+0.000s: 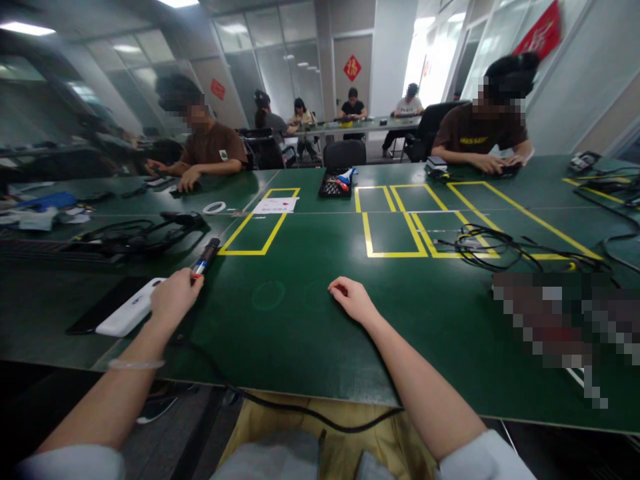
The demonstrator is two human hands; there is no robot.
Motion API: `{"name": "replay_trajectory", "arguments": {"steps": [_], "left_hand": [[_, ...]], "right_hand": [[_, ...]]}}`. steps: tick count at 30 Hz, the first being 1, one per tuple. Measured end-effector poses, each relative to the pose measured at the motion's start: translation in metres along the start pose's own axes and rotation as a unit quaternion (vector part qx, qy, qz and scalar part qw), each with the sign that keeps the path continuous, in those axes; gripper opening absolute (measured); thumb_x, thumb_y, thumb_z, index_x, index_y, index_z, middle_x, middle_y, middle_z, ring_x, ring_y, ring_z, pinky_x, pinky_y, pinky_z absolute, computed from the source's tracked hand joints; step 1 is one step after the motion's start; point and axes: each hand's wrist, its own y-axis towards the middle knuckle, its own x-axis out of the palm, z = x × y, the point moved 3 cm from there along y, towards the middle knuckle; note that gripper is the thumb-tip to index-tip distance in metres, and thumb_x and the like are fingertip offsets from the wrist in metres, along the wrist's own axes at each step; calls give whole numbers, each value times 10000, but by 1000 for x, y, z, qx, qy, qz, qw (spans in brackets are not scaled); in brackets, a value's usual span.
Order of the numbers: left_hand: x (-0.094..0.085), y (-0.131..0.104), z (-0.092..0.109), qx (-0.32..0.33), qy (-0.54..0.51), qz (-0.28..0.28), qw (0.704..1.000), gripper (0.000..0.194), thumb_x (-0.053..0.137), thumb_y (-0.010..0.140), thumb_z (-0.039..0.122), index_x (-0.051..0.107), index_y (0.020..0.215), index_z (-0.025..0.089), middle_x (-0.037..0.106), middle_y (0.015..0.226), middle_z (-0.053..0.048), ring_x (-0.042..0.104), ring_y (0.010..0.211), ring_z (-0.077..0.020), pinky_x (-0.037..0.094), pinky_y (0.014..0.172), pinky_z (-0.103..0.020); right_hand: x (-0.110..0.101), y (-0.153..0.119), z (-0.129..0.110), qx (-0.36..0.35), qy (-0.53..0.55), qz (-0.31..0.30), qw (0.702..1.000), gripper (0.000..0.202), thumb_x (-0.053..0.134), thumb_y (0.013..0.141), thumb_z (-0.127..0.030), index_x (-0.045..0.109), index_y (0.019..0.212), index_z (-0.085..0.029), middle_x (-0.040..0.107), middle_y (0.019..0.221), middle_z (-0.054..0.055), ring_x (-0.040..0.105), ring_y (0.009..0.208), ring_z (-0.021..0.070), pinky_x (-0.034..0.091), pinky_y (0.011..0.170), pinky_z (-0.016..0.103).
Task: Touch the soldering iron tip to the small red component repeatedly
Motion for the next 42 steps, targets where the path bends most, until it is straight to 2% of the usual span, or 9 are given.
{"name": "replay_trajectory", "arguments": {"steps": [2, 4, 10, 13, 15, 21, 25, 30, 42], "left_hand": [[-6, -2, 24, 21, -116, -22, 993, 376, 399, 870, 442, 596, 1024, 162, 667, 938, -120, 631, 857, -281, 457, 750, -373], [-14, -10, 59, 81, -259, -62, 961, 338, 449, 859, 436, 592, 1035, 186, 677, 924, -70, 637, 859, -222, 459, 790, -332], [-31, -46, 178, 225, -507, -252, 793, 422, 465, 873, 432, 613, 1157, 158, 645, 934, -52, 582, 776, -137, 453, 781, -293], [-22, -58, 218, 251, -563, -326, 717, 450, 502, 862, 396, 574, 1229, 145, 628, 947, -54, 546, 751, -117, 450, 761, -286], [-12, -65, 235, 263, -583, -351, 684, 472, 525, 858, 377, 535, 1270, 146, 610, 864, -30, 540, 751, -116, 442, 755, -279], [9, -79, 248, 278, -610, -347, 656, 477, 570, 849, 375, 495, 1264, 153, 559, 734, 23, 552, 738, -115, 423, 764, -275], [12, -80, 246, 268, -621, -344, 652, 460, 602, 834, 375, 491, 1221, 152, 596, 760, 10, 581, 767, -124, 431, 780, -282], [17, -78, 245, 233, -628, -336, 662, 302, 651, 789, 397, 575, 916, 134, 620, 798, -28, 576, 746, -121, 435, 736, -272], [18, -81, 243, 247, -640, -318, 654, 279, 700, 737, 330, 557, 894, 149, 595, 817, -2, 539, 694, -83, 419, 674, -230]], "right_hand": [[0, 0, -1, 2, 7, 3, 1000, 156, 530, 847, -260, 653, 888, -172, 641, 759, 14, 556, 670, 143, 427, 659, 263], [0, 0, -1, 4, 14, 5, 1000, 160, 537, 845, -269, 648, 910, -174, 633, 757, 10, 550, 660, 139, 430, 656, 263], [3, 0, 1, 8, 73, -21, 997, 199, 567, 845, -323, 631, 957, -172, 645, 803, 17, 575, 701, 141, 453, 681, 269], [6, 2, 4, 13, 134, -48, 990, 247, 557, 860, -356, 604, 1013, -168, 672, 853, 35, 595, 722, 141, 469, 708, 280], [7, 2, 4, 11, 162, -64, 985, 270, 563, 862, -368, 587, 1037, -164, 678, 866, 42, 600, 721, 138, 476, 707, 280], [8, 3, 2, 18, 173, -72, 982, 272, 620, 824, -408, 566, 950, -172, 672, 832, 37, 606, 698, 139, 473, 667, 272], [8, 3, 1, 16, 169, -69, 983, 264, 615, 827, -405, 571, 939, -170, 669, 826, 38, 604, 706, 142, 470, 666, 274], [8, 2, 3, -7, 147, -42, 988, 211, 639, 806, -349, 564, 900, -176, 611, 800, 8, 557, 681, 123, 443, 642, 254], [8, 3, 3, -9, 72, -33, 997, 183, 608, 818, -343, 588, 883, -173, 620, 787, 10, 553, 695, 132, 458, 676, 269]]}}
